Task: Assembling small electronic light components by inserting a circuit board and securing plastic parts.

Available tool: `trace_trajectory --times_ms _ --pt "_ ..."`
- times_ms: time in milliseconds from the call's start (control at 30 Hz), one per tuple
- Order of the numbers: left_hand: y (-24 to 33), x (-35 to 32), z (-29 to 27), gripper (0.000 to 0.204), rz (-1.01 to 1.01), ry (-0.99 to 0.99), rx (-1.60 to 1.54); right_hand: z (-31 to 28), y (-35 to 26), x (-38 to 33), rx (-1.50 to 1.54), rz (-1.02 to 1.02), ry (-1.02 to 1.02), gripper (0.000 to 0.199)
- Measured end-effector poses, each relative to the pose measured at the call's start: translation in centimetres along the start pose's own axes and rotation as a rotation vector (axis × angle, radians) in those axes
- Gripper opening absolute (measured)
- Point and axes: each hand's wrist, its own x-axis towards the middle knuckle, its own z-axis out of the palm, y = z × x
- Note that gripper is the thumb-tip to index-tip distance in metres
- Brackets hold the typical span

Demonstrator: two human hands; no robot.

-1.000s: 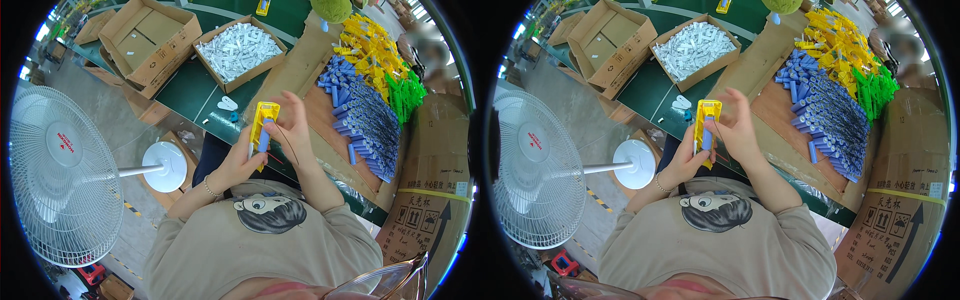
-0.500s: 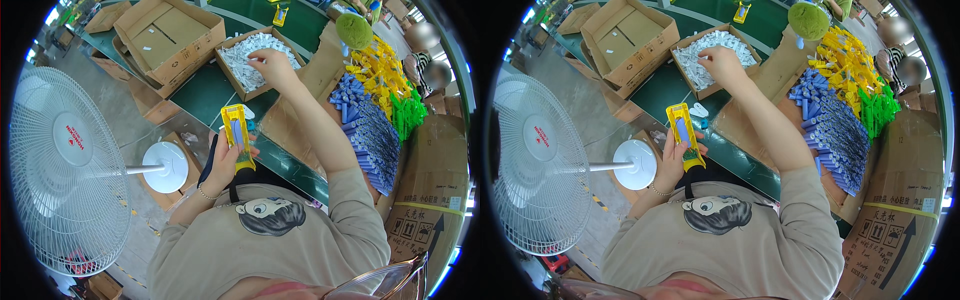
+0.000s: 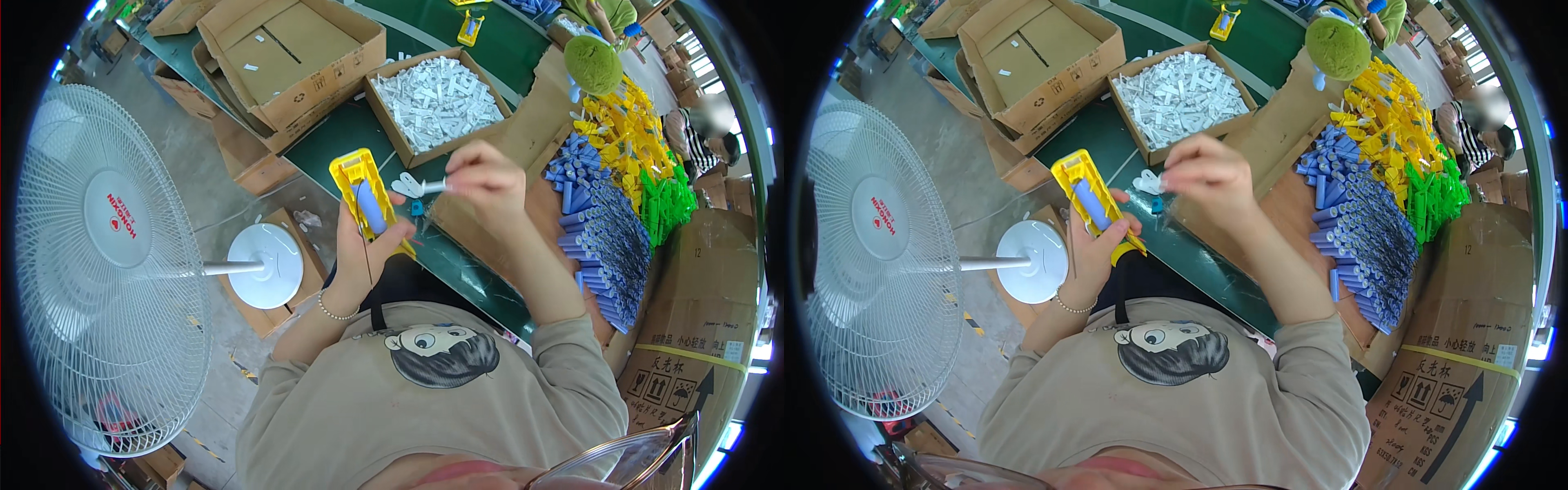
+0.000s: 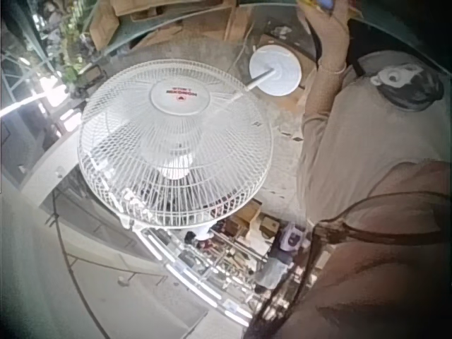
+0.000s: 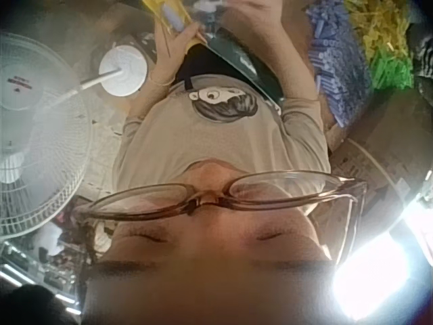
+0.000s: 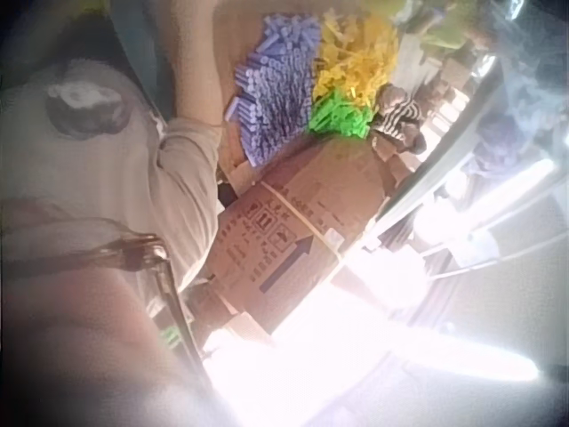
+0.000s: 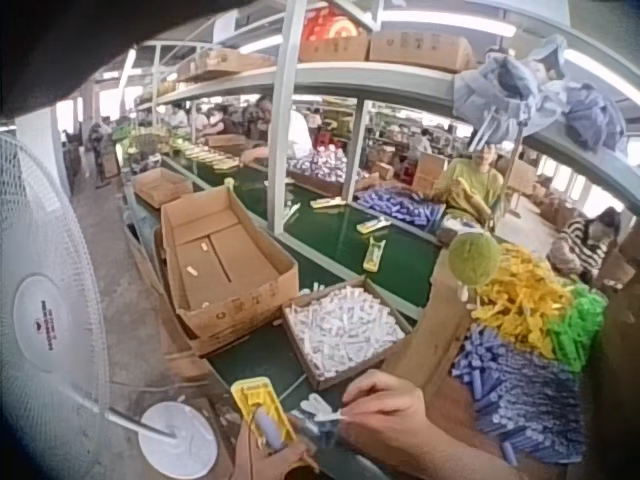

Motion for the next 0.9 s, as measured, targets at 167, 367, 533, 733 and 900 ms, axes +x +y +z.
trace_trajectory --times_ms 167,367,533,733,900 --pt "-0.2 0.2 2.0 0.047 0.049 -0.147 -0.048 1.3 -2.5 -4.2 0.140 0.069 0.123 0.014" --pt "-1.2 0.0 3.4 0.044 0.050 -0.178 -0.035 0.9 -3.8 -6.6 -0.277 0.176 0.127 0.014" --pt "-2.1 -0.7 4.2 0.047 0.144 -0.246 0.413 0.1 -5.1 -7.6 -0.655 0.089 0.061 0.020" --pt "-1.4 -1.0 4.9 0.048 0.051 -0.234 0.594 -0.4 -5.4 -8.7 -0.710 -0.138 0.077 0.023" --pt "-1.1 -1.4 5.1 0.045 -0.039 -0.265 0.372 0.0 -4.8 -9.3 -0.548 -0.086 0.102 0.022"
